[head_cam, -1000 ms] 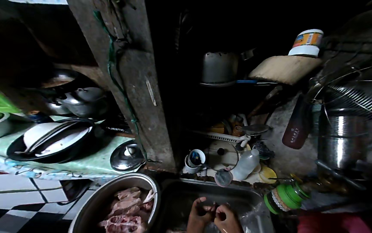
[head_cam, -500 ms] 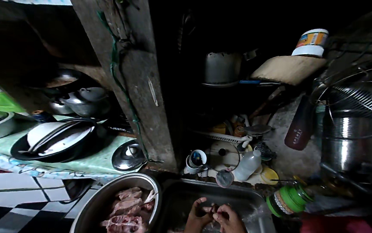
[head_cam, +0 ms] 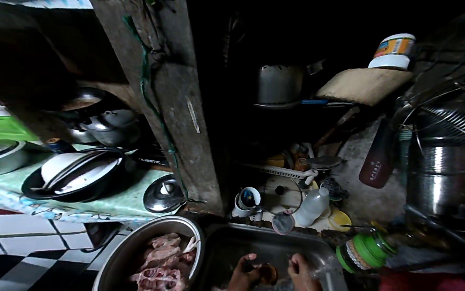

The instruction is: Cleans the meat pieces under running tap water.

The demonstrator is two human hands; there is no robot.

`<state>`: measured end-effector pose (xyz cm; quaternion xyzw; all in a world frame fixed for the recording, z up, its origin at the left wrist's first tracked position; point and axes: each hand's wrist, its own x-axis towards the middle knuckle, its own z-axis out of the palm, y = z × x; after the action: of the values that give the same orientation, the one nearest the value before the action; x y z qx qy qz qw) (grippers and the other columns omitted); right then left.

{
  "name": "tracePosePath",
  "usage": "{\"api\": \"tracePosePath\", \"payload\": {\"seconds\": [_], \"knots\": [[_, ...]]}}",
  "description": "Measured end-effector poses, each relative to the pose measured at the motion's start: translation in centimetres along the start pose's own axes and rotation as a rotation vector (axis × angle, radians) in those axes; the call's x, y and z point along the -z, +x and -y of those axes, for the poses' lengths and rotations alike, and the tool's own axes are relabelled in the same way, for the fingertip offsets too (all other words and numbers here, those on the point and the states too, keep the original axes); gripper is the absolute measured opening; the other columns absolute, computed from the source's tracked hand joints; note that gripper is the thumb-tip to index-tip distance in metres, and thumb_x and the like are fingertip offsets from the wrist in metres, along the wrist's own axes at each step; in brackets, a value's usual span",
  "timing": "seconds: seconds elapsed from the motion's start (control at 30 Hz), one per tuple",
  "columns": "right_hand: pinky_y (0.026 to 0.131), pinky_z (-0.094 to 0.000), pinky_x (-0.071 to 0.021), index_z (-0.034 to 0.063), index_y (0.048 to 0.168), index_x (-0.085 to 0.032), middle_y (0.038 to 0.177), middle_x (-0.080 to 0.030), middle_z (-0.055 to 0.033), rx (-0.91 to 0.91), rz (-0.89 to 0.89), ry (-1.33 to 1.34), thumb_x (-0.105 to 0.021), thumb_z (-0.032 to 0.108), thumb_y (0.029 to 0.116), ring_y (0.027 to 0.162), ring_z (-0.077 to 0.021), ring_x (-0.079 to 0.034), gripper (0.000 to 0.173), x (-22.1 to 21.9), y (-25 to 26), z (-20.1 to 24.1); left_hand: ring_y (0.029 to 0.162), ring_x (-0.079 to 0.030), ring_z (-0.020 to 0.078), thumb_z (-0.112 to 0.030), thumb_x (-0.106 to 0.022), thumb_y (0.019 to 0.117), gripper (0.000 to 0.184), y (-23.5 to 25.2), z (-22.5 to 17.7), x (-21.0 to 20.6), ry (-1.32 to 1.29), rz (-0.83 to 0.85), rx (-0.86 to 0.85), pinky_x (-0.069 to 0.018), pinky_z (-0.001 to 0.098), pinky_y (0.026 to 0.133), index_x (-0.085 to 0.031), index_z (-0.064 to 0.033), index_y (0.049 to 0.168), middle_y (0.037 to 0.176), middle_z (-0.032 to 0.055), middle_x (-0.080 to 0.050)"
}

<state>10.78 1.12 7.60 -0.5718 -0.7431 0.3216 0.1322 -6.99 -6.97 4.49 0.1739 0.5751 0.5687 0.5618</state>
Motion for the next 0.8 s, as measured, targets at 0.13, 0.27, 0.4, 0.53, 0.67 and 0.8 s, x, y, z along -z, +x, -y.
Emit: {"api": "tracePosePath", "payload": {"seconds": [0.13,0.27,0.4,0.53,0.67,0.8], "knots": [[0.093,-0.0511,-0.0536,-0.0075,0.114,-0.069,0.106,-0.070,-0.0249,-0.094,0.110,0.246,-0.061,0.033,0.1027,0.098,-0.0344,-0.069,0.042,0.0,1.2,-2.4,0.080,-0.066,0.0178,-0.001,-0.057,0.0932,0.049,0.3,0.5,1.1,-0.167,0.084,-0.005,-0.0577,0.0338,0.073,-0.045,-0.0016,0.140,0.101,0.0120,-0.067],[0.082,-0.0467,-0.0606,-0.0002,0.143,-0.048,0.124,-0.064,-0.0195,-0.115,0.313,0.805,-0.060,0.031,0.1034,0.097,-0.0285,-0.070,0.052,-1.5,-0.5,-0.9,0.085,-0.068,0.0158,-0.003,-0.052,0.0951,0.045,0.5,0.8,1.1,-0.258,0.181,-0.029,-0.0582,0.0327,0.079,-0.046,-0.0019,0.140,0.103,0.0094,-0.069],[0.076,-0.0377,-0.0625,-0.0057,0.125,-0.061,0.105,-0.070,-0.0152,0.083,0.262,0.834,-0.059,0.012,0.1017,0.082,-0.0207,-0.071,0.029,-2.7,-0.4,0.2,0.084,-0.068,0.0168,-0.002,-0.058,0.0960,0.033,0.3,0.8,1.3,-0.239,0.175,-0.061,-0.0588,0.0335,0.079,-0.055,0.0010,0.128,0.101,0.0105,-0.070],[0.074,-0.0342,-0.0611,-0.0015,0.118,-0.068,0.104,-0.071,-0.0122,0.113,0.139,0.664,-0.056,0.011,0.1028,0.082,-0.0166,-0.070,0.023,-2.1,-0.1,1.6,0.078,-0.070,0.0179,-0.002,-0.065,0.0957,0.021,-0.6,0.3,1.6,-0.139,0.140,-0.004,-0.0605,0.0327,0.075,-0.064,0.0045,0.115,0.095,0.0121,-0.072],[0.078,-0.0364,-0.0614,0.0012,0.118,-0.069,0.108,-0.071,-0.0129,0.145,0.090,0.553,-0.056,0.014,0.1034,0.088,-0.0182,-0.071,0.023,-1.8,0.0,2.3,0.078,-0.072,0.0181,-0.012,-0.061,0.1016,0.017,-0.7,0.1,2.1,-0.126,0.245,0.058,-0.0615,0.0334,0.076,-0.067,0.0025,0.108,0.089,0.0103,-0.073],[0.071,-0.0303,-0.0569,-0.0004,0.115,-0.070,0.102,-0.070,-0.0109,0.163,0.102,0.605,-0.055,0.012,0.1026,0.081,-0.0135,-0.066,0.023,-1.7,0.4,2.1,0.079,-0.071,0.0164,-0.009,-0.060,0.1001,0.014,-1.0,0.1,2.0,-0.166,0.327,0.015,-0.0608,0.0322,0.076,-0.068,-0.0004,0.107,0.090,0.0087,-0.074]]}}
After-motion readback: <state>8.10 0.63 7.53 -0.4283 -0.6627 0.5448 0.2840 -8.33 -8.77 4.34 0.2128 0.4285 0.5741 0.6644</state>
